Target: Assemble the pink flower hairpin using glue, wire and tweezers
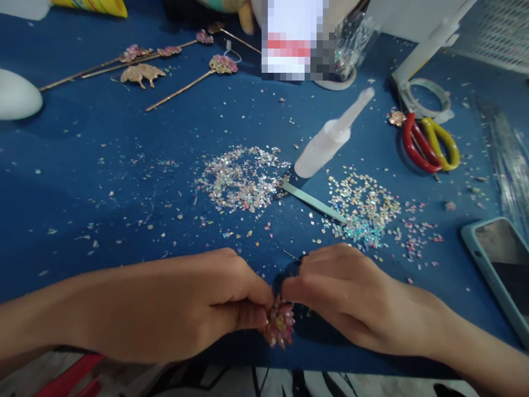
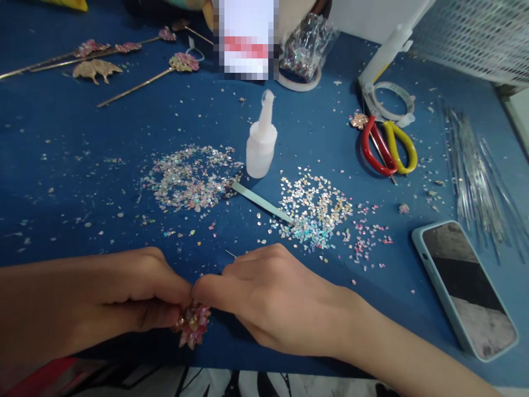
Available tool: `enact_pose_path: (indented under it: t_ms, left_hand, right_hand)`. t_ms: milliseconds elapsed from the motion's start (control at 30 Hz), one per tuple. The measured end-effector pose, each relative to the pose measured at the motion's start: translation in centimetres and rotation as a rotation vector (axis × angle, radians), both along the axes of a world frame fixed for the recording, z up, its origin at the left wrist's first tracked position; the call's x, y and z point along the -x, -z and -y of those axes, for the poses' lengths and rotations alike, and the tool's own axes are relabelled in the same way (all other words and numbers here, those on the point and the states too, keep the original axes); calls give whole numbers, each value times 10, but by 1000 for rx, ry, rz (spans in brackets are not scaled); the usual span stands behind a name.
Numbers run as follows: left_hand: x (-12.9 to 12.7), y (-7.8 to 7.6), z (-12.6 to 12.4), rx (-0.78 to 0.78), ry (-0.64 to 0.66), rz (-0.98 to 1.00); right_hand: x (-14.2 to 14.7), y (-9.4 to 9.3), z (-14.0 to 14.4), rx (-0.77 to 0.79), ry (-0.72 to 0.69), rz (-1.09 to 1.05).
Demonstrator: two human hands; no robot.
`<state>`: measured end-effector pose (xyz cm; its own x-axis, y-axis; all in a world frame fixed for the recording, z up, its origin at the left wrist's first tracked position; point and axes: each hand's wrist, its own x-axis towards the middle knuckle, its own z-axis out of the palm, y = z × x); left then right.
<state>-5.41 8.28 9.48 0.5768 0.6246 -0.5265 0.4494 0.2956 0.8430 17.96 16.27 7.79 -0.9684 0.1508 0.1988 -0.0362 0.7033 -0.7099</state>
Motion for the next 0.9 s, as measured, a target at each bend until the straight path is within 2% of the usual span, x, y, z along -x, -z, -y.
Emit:
enact_pose_path:
  t_ms: [400, 733, 900]
  left_hand:
    - [-5, -4, -3, 14, -33, -43]
    - [-2, 1, 4, -70, -68, 2]
    - [-2, -3, 2, -62, -52, -26]
  right_hand:
    - [0, 4, 1, -27, -19, -76]
    - [-2, -2, 2, 147, 67, 47]
    - [-3, -3, 1, 238, 82, 85]
